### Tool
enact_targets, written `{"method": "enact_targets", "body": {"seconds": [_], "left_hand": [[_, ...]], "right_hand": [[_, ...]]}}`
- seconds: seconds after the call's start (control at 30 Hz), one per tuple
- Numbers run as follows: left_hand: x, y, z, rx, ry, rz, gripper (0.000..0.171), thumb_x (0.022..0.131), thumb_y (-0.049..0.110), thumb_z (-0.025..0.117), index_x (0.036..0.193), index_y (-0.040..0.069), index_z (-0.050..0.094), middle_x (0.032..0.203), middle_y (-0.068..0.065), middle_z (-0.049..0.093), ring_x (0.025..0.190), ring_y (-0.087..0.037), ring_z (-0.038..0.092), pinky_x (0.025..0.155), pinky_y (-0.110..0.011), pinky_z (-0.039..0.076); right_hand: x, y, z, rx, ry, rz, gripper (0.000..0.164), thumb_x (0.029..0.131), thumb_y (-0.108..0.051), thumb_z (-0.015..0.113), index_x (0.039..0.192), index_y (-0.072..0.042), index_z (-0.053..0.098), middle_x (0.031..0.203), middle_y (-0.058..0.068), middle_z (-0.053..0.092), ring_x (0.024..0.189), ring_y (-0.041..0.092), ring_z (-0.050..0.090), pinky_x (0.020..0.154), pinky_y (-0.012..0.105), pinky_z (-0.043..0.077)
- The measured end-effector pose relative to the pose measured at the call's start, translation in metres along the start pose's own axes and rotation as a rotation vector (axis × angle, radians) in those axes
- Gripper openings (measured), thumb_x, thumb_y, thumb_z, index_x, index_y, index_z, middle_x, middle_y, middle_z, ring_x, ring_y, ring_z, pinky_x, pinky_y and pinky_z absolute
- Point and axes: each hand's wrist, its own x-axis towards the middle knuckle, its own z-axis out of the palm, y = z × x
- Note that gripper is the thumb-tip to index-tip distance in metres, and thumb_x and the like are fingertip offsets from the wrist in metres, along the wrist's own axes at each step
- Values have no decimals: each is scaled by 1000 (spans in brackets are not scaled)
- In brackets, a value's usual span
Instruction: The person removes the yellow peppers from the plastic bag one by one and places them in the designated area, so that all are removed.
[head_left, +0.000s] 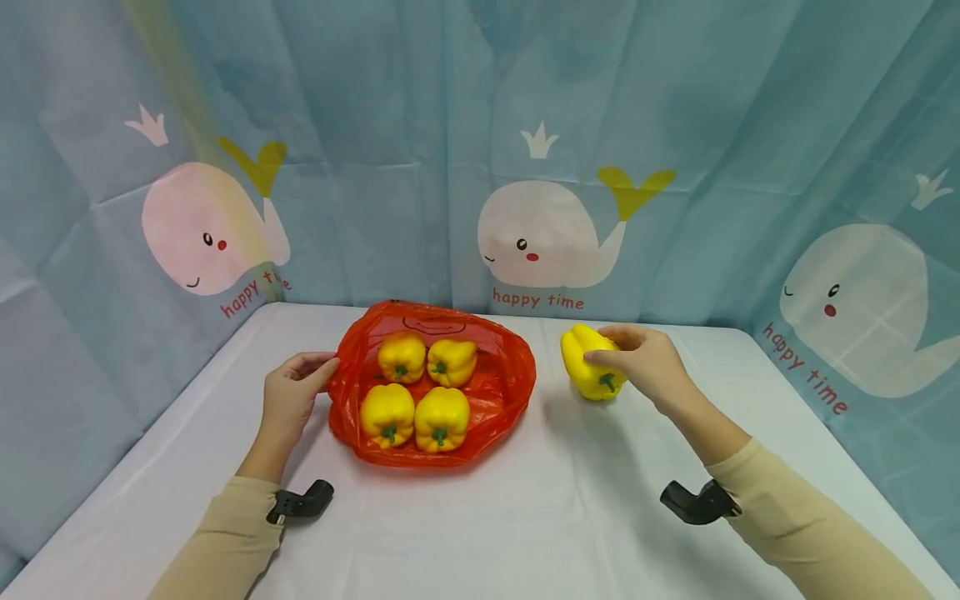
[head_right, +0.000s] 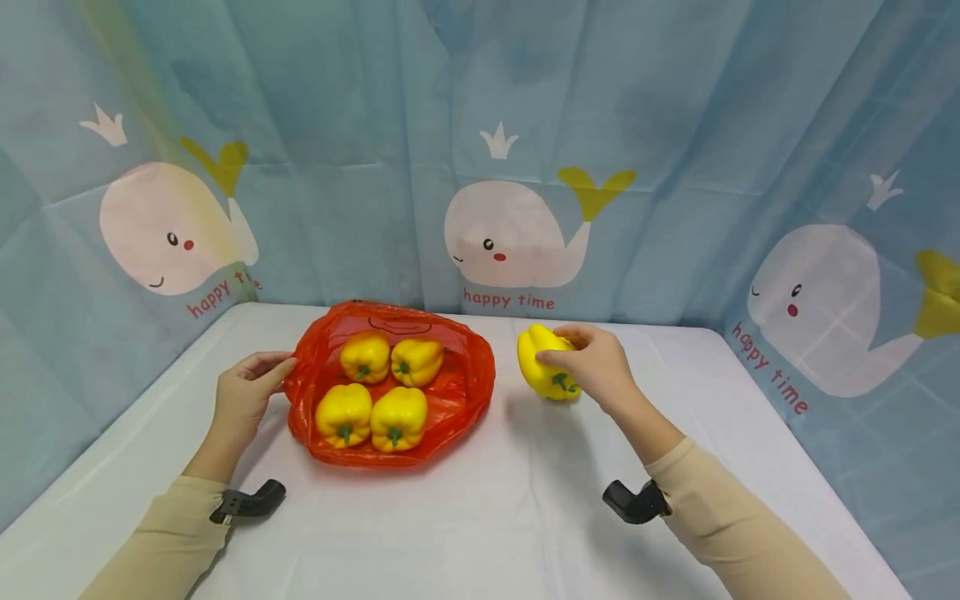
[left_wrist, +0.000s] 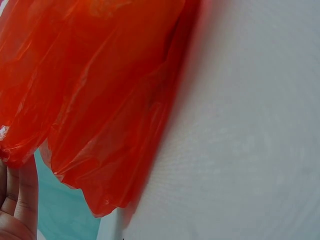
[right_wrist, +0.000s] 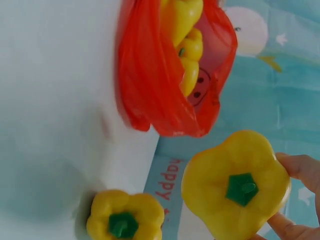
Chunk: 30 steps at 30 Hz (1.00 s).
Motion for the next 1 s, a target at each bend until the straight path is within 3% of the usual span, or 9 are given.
{"method": "enact_targets", "body": {"seconds": [0.57, 1.0], "left_hand": [[-2, 1, 0, 14, -1, 4, 41, 93, 34, 70, 120, 3, 67, 82, 25, 67, 74, 1, 65, 71, -11, 55], [-2, 2, -1, 18, -6, 7, 37, 93, 38, 69, 115, 8, 69, 84, 23, 67, 76, -1, 65, 73, -11, 55]], "right_hand": [[-1, 30, -30, -63, 34, 39, 71, 92, -42, 68, 146, -4, 45, 148, 23, 47, 125, 37, 49, 108, 51, 47], [8, 57, -48, -114, 101, 59, 72, 93, -44, 66, 146, -1, 44, 147, 27, 44, 122, 39, 48, 102, 51, 48]]}}
